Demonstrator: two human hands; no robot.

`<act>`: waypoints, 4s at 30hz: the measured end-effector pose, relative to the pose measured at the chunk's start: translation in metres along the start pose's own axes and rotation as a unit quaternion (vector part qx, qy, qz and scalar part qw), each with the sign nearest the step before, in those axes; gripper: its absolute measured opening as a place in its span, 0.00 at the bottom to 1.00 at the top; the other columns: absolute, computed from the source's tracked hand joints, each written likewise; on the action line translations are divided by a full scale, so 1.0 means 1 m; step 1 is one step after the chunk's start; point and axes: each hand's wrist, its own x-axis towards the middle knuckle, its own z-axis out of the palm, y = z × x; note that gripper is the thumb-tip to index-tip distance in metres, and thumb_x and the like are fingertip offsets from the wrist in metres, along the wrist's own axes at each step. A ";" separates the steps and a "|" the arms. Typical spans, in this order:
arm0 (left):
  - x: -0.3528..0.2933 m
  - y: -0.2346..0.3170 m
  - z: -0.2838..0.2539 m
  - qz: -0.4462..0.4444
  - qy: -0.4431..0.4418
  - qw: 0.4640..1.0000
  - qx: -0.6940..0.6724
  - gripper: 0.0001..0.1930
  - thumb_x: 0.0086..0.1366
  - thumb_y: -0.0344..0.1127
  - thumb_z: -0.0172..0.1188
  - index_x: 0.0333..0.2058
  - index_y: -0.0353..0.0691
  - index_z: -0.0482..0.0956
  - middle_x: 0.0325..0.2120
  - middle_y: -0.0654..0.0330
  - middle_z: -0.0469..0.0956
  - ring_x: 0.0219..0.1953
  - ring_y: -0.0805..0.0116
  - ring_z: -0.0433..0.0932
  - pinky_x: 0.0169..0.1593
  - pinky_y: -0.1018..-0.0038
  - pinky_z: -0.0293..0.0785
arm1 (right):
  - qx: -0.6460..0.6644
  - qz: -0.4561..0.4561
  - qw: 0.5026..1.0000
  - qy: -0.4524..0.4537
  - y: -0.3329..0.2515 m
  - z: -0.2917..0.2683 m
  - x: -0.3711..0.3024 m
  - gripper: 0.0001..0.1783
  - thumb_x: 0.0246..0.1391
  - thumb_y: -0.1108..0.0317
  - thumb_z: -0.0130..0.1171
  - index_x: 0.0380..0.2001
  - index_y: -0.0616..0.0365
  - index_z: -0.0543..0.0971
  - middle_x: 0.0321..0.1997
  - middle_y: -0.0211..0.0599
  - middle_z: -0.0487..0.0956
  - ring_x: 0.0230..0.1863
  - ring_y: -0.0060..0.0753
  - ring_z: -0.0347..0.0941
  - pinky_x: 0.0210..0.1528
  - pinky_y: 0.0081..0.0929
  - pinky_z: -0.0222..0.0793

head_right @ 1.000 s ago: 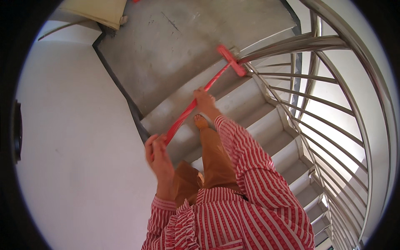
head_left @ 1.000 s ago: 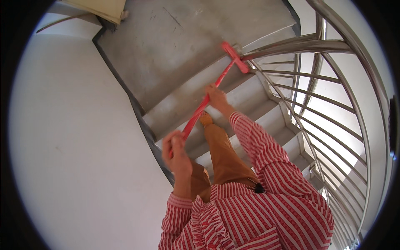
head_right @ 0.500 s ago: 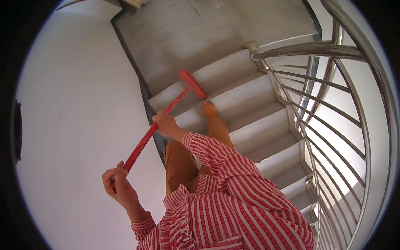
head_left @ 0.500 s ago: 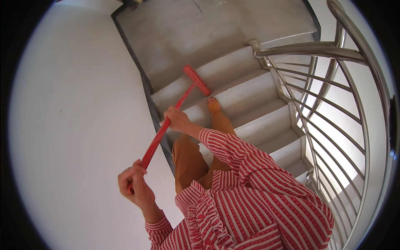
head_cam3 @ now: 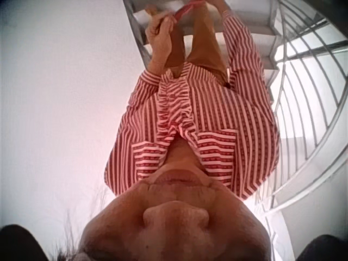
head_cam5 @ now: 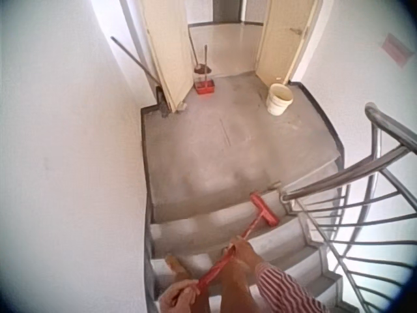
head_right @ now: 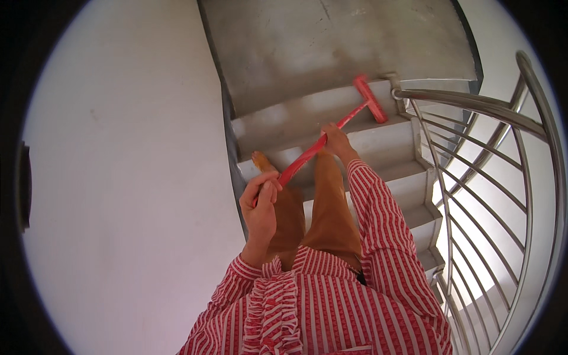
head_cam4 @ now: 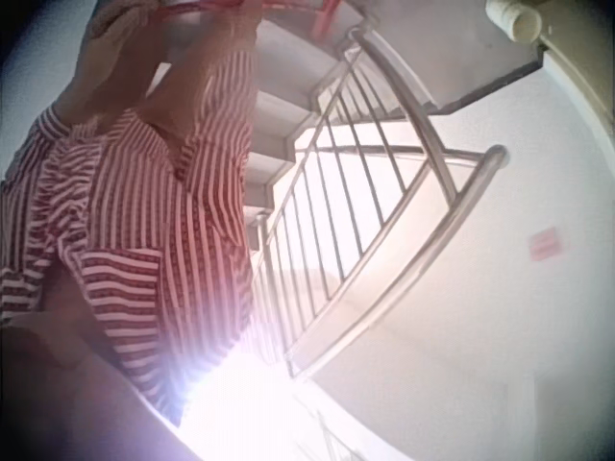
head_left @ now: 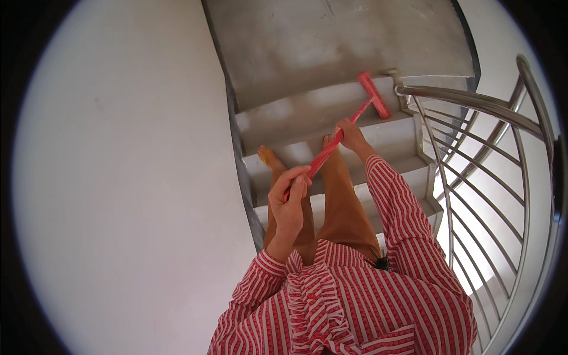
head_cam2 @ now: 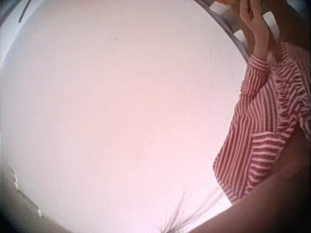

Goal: The person sweeps debris from concrete stairs using a long-handled brush.

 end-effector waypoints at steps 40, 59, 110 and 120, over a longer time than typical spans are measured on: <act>-0.071 0.165 -0.138 0.239 0.053 0.950 0.192 0.11 0.58 0.15 0.50 0.23 0.35 0.77 0.12 0.61 0.69 0.16 0.70 0.66 0.33 0.62 0.74 | 0.045 -0.155 0.974 -0.158 -0.305 0.117 0.016 0.13 0.59 0.59 0.65 0.29 0.55 0.76 0.36 0.40 0.78 0.42 0.50 0.78 0.47 0.43 0.72; -0.057 0.172 -0.123 0.214 -0.022 0.950 0.228 0.16 0.41 0.18 0.62 0.31 0.36 0.89 0.17 0.62 0.70 0.21 0.63 0.69 0.34 0.65 0.73 | 0.194 -0.098 0.973 -0.084 -0.304 0.142 0.024 0.11 0.59 0.65 0.66 0.30 0.59 0.76 0.35 0.43 0.78 0.39 0.52 0.78 0.43 0.44 0.73; -0.037 0.151 -0.059 0.314 -0.145 0.910 0.230 0.14 0.47 0.20 0.67 0.35 0.39 0.87 0.20 0.62 0.67 0.26 0.61 0.72 0.33 0.64 0.73 | 0.246 -0.101 0.964 -0.003 -0.249 0.062 0.066 0.09 0.55 0.75 0.64 0.31 0.58 0.72 0.32 0.42 0.77 0.35 0.50 0.77 0.39 0.41 0.72; -0.017 0.148 -0.050 0.266 -0.137 0.913 0.276 0.16 0.49 0.20 0.66 0.38 0.40 0.87 0.21 0.61 0.70 0.29 0.61 0.73 0.35 0.66 0.71 | 0.258 -0.064 0.961 -0.077 -0.238 0.085 0.060 0.08 0.55 0.76 0.66 0.34 0.58 0.75 0.34 0.43 0.78 0.34 0.49 0.76 0.40 0.36 0.73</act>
